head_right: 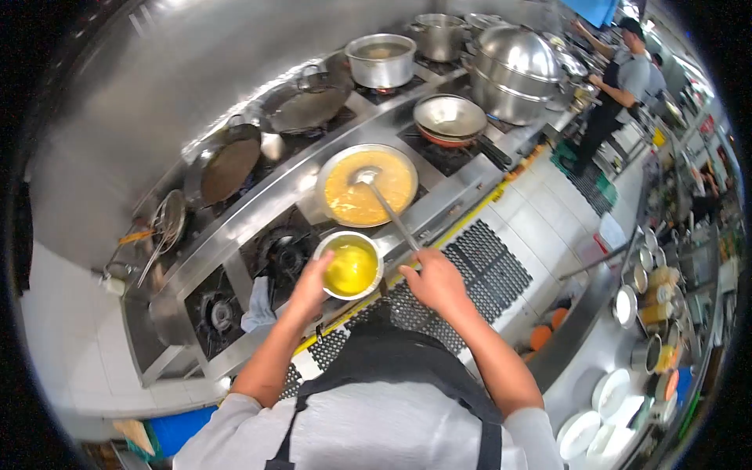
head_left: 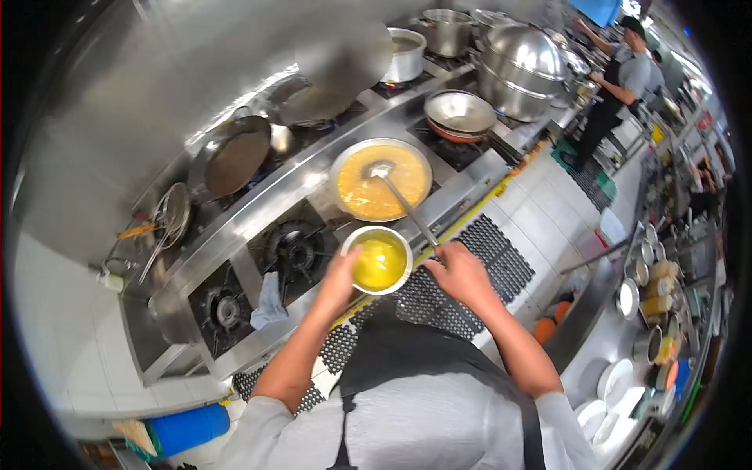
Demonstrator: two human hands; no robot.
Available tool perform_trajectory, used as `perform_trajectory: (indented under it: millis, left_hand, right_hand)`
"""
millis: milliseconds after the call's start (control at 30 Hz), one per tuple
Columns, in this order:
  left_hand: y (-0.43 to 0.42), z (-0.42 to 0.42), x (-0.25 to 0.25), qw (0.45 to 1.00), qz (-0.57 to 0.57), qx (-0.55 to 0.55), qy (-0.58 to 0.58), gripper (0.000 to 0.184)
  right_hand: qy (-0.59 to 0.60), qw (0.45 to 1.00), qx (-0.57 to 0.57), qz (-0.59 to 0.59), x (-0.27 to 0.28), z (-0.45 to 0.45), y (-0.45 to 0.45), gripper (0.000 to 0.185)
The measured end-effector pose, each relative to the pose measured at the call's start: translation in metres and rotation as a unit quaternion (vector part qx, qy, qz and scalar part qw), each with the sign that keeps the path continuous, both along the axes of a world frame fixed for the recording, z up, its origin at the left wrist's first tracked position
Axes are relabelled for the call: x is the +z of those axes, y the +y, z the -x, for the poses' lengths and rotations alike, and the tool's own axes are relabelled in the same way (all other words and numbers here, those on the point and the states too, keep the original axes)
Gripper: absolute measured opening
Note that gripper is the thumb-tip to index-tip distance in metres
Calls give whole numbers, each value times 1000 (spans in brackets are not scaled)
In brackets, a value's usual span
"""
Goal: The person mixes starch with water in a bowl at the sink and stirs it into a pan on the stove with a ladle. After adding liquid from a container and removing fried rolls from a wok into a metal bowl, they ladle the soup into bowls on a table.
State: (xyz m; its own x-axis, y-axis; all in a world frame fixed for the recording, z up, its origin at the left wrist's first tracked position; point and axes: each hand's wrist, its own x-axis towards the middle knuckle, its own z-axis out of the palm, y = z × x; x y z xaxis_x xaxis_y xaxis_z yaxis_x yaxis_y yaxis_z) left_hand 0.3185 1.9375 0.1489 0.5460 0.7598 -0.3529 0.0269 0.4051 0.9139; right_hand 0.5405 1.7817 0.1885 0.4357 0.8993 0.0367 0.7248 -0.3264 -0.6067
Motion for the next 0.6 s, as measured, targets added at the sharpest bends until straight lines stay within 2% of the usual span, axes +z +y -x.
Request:
perform_trajectory:
  millis: [33, 67, 100, 200, 233, 367, 467, 500, 600]
  left_hand:
    - [20, 4, 5, 1000, -25, -8, 14, 45]
    - [30, 4, 25, 995, -82, 31, 44, 46]
    - [59, 11, 0, 992, -120, 30, 34, 46]
    - [115, 16, 6, 996, -80, 39, 16, 49]
    - [131, 15, 8, 995, -81, 49, 11, 50]
    - [202, 7, -1, 995, -74, 68, 21, 54]
    - [237, -12, 4, 993, -90, 63, 51, 55]
    - [248, -19, 4, 992, -95, 61, 60, 55]
    - [277, -42, 7, 982, -154, 48, 100, 55]
  right_hand:
    - [-24, 999, -22, 33, -23, -3, 19, 44]
    - [-48, 996, -41, 63, -44, -6, 38, 53]
    - [-80, 990, -39, 110, -59, -7, 54, 53]
    - [-68, 975, -70, 198, -113, -19, 82, 43]
    - [-79, 985, -65, 136, -116, -17, 79, 34]
    - [-12, 992, -106, 63, -79, -4, 64, 28]
    - [185, 974, -116, 50, -3, 3, 58, 31]
    - [326, 935, -131, 53, 7, 2, 55, 33]
    - [548, 829, -104, 27, 63, 0, 50, 31]
